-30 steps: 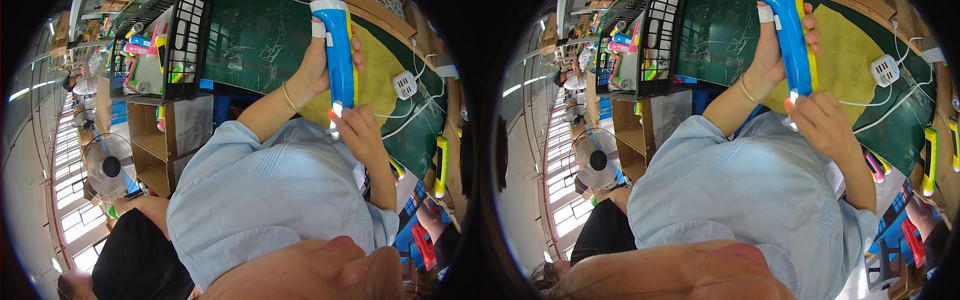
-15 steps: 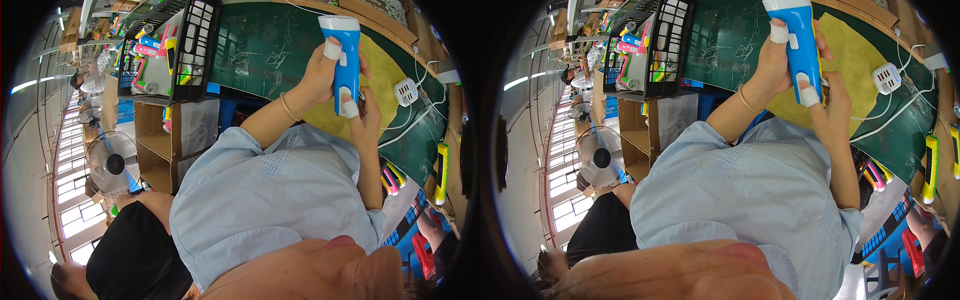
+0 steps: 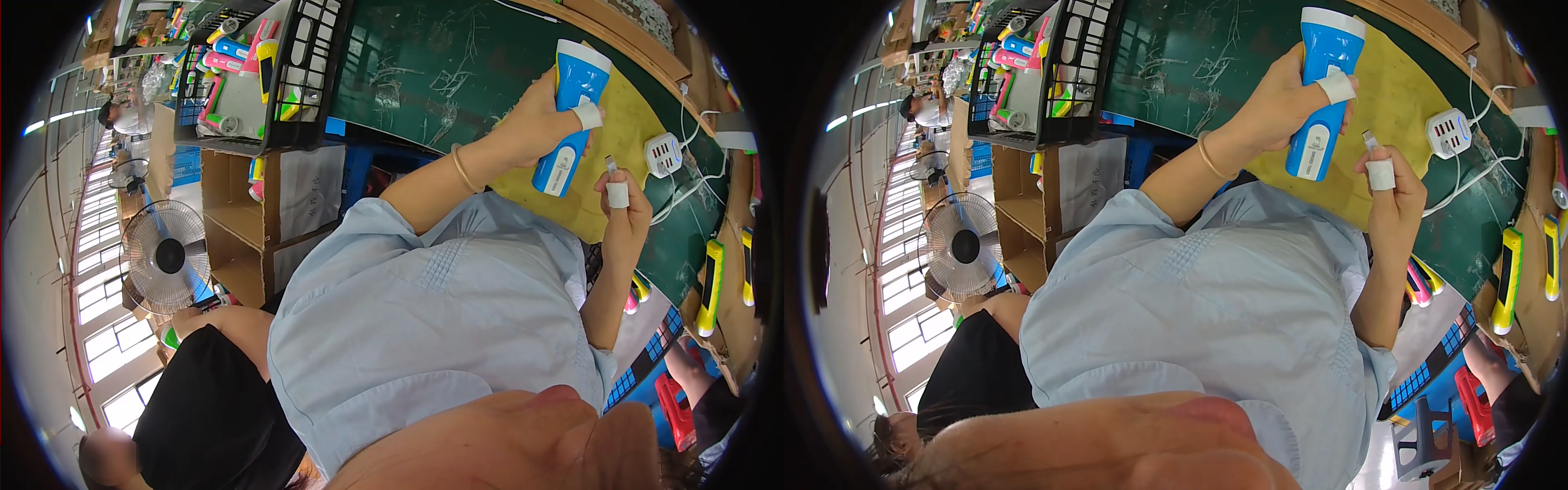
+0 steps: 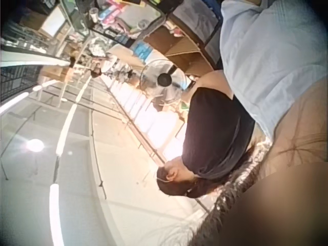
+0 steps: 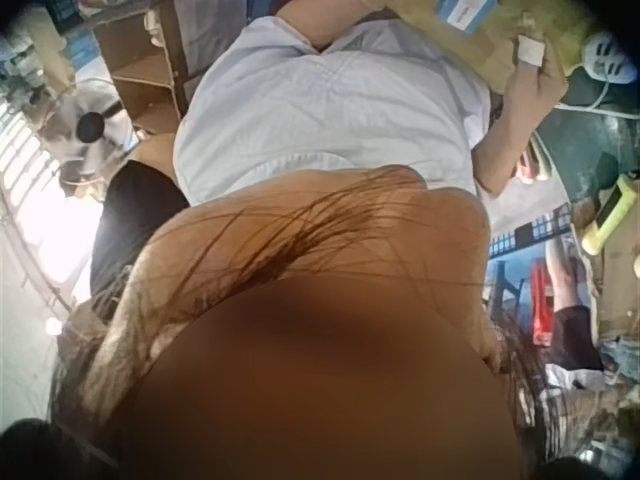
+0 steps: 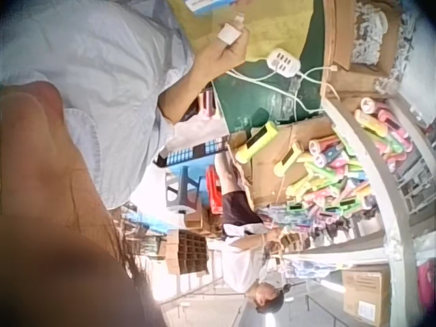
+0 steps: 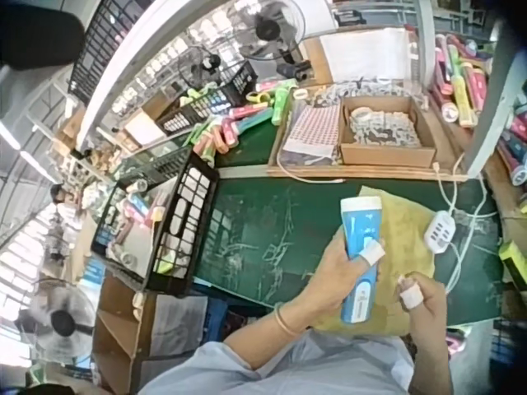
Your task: Testing multiple hand-held flashlights for functionality by turning them on and off.
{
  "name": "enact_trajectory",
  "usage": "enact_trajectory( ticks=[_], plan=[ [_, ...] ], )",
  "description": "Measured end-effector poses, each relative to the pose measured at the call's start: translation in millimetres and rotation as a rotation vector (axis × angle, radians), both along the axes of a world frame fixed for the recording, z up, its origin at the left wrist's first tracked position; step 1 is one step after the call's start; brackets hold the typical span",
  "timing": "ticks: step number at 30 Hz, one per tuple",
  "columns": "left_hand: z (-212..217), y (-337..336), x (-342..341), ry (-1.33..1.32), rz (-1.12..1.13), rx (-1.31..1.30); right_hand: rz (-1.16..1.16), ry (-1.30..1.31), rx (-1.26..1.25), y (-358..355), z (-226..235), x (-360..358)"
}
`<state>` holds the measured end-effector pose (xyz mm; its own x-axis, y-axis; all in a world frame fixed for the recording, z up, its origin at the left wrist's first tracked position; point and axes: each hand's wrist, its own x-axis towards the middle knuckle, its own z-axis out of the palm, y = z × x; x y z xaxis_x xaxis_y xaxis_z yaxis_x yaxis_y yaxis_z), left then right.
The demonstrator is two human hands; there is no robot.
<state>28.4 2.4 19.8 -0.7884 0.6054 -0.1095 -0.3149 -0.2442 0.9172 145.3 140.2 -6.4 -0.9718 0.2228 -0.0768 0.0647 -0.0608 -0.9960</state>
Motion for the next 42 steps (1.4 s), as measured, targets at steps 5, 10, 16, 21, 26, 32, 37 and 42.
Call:
enact_trajectory(
  ticks=[5, 10, 16, 21, 26, 32, 37, 42],
  plan=[
    [-4, -5, -1, 0.197, -0.009, -0.188, -0.055, 0.085, 0.205, -3, 17, -9],
    [-4, -12, -3, 0.496, -0.138, -0.192, -0.078, 0.176, 0.187, 1, 31, -21],
    [-1, -11, -3, 0.451, -0.165, -0.37, 0.029, 0.151, 0.436, 5, 35, -34],
    [-6, -8, 0, 0.526, -0.068, -0.516, 0.074, 0.049, 0.506, 4, 41, -33],
    [-8, 0, 3, 0.553, -0.006, -0.534, -0.018, 0.057, 0.838, -6, 44, -37],
    [1, 9, 9, 0.57, 0.09, -0.559, -0.241, 0.22, 0.84, -11, 34, -49],
    [-2, 12, 9, 0.551, 0.139, -0.569, -0.222, 0.24, 0.963, -4, 29, -44],
    [-15, 17, 11, 0.611, 0.163, -0.557, -0.223, 0.158, 0.957, -14, 35, -51]
  ],
)
